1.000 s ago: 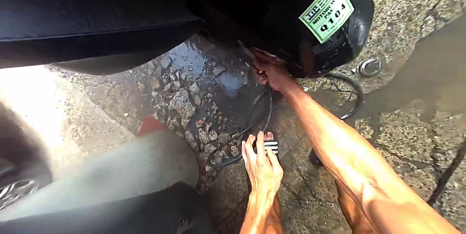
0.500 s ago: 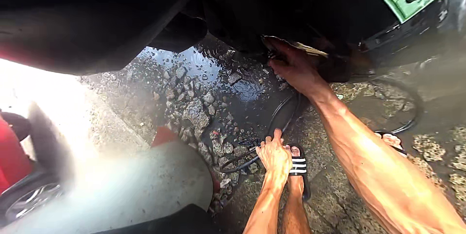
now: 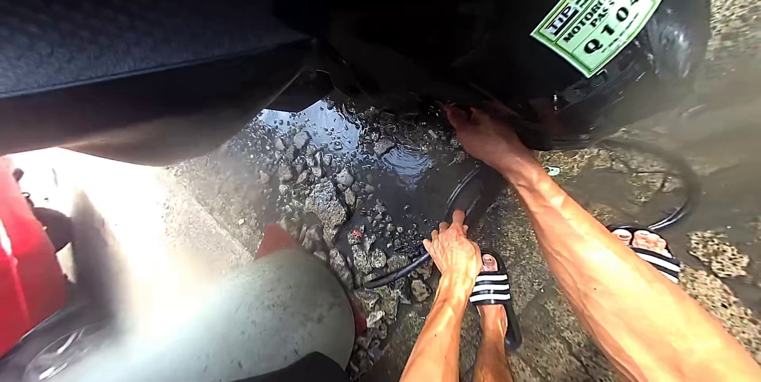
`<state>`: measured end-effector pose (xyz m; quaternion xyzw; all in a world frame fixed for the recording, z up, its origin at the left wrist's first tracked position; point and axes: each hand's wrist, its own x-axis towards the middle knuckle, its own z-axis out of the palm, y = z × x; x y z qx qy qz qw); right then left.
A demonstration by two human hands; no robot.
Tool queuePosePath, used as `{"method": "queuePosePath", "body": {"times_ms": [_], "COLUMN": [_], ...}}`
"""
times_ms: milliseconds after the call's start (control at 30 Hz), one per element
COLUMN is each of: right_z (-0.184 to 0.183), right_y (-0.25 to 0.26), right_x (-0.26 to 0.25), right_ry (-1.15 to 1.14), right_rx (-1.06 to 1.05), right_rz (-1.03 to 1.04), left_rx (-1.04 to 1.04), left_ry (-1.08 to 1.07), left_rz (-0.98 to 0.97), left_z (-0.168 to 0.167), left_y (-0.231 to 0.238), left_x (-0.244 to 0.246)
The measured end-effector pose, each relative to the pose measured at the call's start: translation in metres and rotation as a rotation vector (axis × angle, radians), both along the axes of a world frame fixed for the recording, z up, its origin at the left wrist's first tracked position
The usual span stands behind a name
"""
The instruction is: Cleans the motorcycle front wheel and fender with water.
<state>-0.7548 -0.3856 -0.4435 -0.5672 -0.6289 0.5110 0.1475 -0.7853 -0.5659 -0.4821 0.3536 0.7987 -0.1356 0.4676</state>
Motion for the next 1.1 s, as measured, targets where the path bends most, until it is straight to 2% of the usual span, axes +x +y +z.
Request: {"method": "queuePosePath", "body": {"times_ms": [133, 333, 433, 500, 567, 633, 733, 800, 867, 1000, 1100], "right_z": [-0.003, 0.024, 0.032, 0.042, 0.047, 0.045, 0.003, -0.034, -0.057, -0.047, -0.049], "right_y": [0.002, 0.014, 0.022, 0.029, 0.028, 0.023, 0.019, 0.019, 0.015, 0.020, 0.021], "right_x": [-0.007, -0.030, -0.027, -0.020, -0.012, -0.003, -0.003, -0.006, -0.010, -0.008, -0.011], "right_ry": [0.027, -0.129, -0.180, -0.136, 0.030, 0.190, 0.375, 0.476, 0.537, 0.551, 0.603], "right_rx": [0.060, -0.121, -0.110, -0.148, -0.183, -0.236, -0.453, -0.568, -0.546, -0.557, -0.636], "right_rz": [0.055, 0.333, 0.431, 0.514, 0.478, 0.337, 0.144, 0.146, 0.161, 0.211, 0.197], "left_rx": [0.014, 0.097, 0.254, 0.400, 0.502, 0.562, 0.600, 0.615, 0.600, 0.537, 0.621], "left_ry": [-0.009, -0.055, -0.069, -0.044, -0.007, 0.025, 0.030, 0.034, 0.026, -0.006, 0.049], "left_rz": [0.032, 0.051, 0.047, 0.047, 0.064, 0.076, 0.085, 0.071, 0.054, 0.065, 0.047], "left_z": [0.002, 0.021, 0.038, 0.047, 0.052, 0.053, 0.051, 0.048, 0.045, 0.043, 0.039], "left_y": [0.007, 0.006, -0.010, -0.030, -0.049, -0.061, -0.073, -0.079, -0.080, -0.074, -0.083], "left_x": [0.001, -0.001, -0.004, -0.004, -0.002, -0.002, -0.008, -0.012, -0.017, -0.018, -0.022]}}
